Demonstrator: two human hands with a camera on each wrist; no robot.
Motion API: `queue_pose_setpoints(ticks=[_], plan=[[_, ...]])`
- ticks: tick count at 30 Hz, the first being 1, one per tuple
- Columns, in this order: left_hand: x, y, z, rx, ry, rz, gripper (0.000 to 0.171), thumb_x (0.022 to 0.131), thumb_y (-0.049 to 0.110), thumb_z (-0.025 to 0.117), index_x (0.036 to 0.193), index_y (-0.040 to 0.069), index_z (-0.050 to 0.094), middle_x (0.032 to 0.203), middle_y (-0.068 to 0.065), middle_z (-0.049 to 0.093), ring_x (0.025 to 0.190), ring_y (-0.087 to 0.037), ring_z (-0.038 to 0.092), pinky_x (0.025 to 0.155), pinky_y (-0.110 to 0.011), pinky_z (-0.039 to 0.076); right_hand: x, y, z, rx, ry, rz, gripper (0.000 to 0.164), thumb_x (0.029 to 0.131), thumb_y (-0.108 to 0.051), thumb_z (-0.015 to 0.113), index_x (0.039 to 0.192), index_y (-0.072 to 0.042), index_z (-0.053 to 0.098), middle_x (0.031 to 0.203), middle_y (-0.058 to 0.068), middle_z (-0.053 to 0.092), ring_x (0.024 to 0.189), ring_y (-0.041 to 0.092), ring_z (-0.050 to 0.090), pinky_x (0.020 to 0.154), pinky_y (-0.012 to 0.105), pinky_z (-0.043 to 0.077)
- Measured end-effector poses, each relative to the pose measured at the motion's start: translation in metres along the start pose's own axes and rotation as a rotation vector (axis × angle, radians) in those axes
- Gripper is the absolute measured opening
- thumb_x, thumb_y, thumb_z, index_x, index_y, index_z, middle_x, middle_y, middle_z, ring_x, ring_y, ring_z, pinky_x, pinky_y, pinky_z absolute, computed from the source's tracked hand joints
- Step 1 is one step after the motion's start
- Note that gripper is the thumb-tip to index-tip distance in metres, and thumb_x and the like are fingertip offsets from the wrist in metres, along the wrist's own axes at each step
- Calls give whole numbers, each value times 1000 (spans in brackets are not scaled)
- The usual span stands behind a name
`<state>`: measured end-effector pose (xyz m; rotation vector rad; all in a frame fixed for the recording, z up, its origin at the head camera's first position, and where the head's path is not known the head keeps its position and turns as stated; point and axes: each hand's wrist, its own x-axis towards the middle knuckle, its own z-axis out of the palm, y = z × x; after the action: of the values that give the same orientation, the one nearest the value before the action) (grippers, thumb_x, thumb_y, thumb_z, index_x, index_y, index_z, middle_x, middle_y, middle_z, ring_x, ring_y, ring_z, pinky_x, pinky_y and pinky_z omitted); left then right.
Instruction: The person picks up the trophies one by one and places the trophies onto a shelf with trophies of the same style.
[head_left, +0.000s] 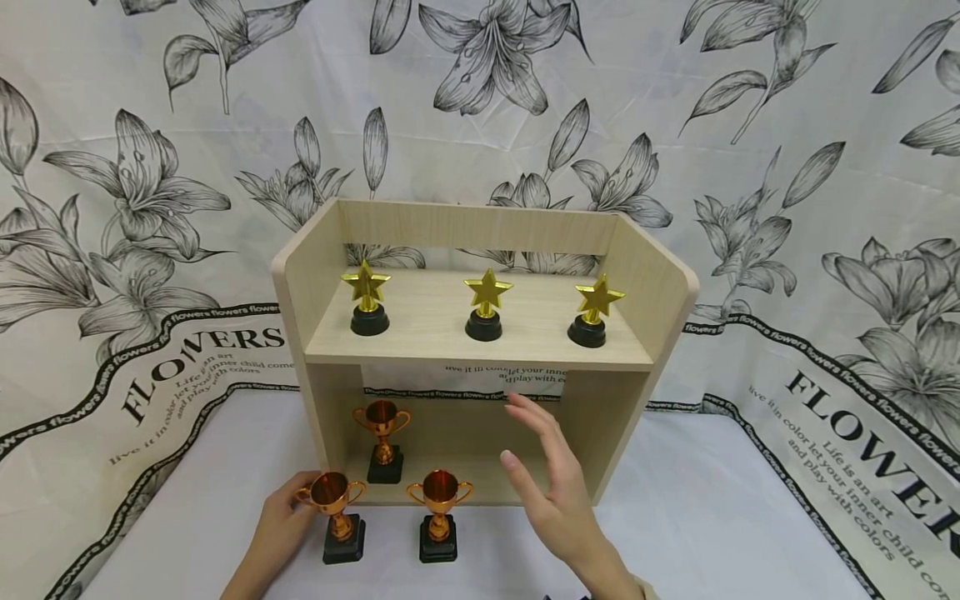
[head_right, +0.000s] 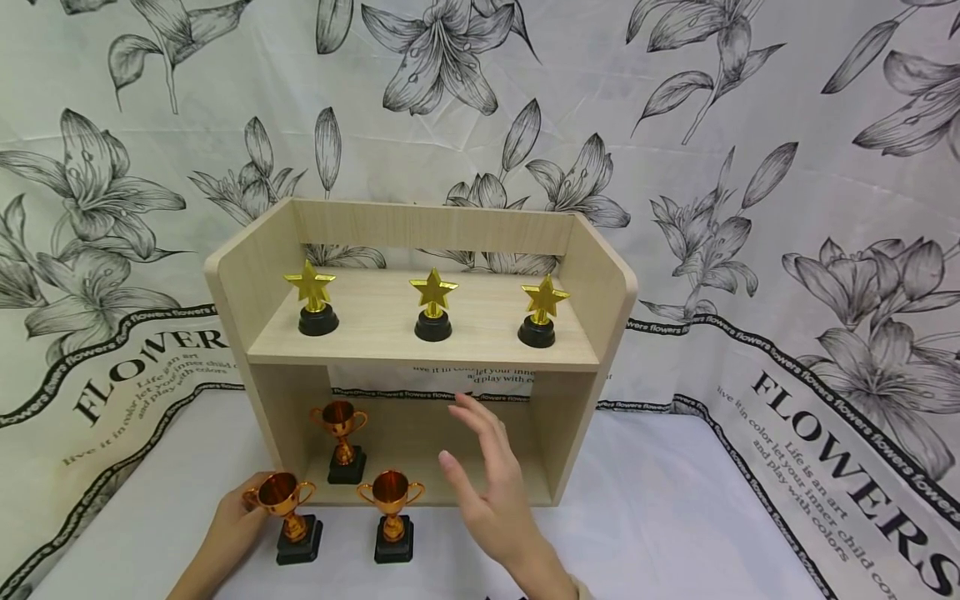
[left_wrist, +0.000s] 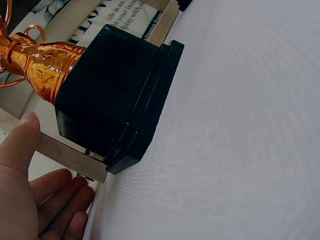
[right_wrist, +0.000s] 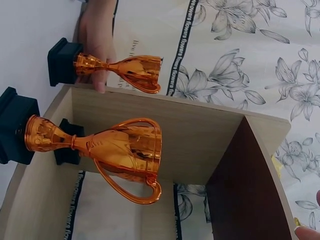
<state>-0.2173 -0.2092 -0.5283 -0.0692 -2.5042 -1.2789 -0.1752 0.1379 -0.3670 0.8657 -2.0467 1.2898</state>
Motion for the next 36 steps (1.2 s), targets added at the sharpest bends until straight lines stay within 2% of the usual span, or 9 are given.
queue_pose_setpoints(ticks=[4, 13, 21, 29, 36], plan=[[1, -2, 1, 14, 5, -5, 26, 81, 1, 60, 105, 9, 66, 101, -5, 67, 94, -19, 57, 82, -41, 45, -2, 1, 4, -17, -14, 3, 54, 86, -1, 60, 137, -12, 43, 144, 8, 40, 132, 26, 36, 107, 23, 25], [1, -5, 2, -1, 9, -15, 26, 80, 2, 62, 104, 11, 66, 99, -2, 67, 88, -13, 55, 77, -33, 44, -6, 3, 13, 5, -40, -7, 53, 86, -1, 60, 135, -12, 43, 143, 7, 40, 131, 26, 37, 108, 24, 25], [1, -4, 2, -9, -13, -39, 26, 82, 4, 62, 106, 11, 65, 101, -2, 67, 90, -15, 55, 79, -36, 44, -8, 4, 20, 9, -59, -32, 53, 86, -1, 60, 136, -10, 43, 143, 9, 40, 131, 27, 37, 107, 24, 26], [1, -4, 2, -14, -11, -37, 25, 82, 4, 61, 106, 11, 65, 101, -2, 67, 91, -15, 56, 80, -36, 44, -12, 5, 27, 16, -103, -2, 50, 89, -6, 58, 137, -13, 42, 143, 4, 40, 130, 24, 38, 106, 23, 27], [1, -5, 2, -18, -1, -14, 26, 82, 3, 61, 107, 7, 65, 105, -9, 67, 101, -27, 58, 86, -49, 44, -15, 6, 31, -11, -131, 30, 51, 91, -11, 58, 138, -17, 40, 143, 0, 41, 130, 20, 38, 106, 25, 28]])
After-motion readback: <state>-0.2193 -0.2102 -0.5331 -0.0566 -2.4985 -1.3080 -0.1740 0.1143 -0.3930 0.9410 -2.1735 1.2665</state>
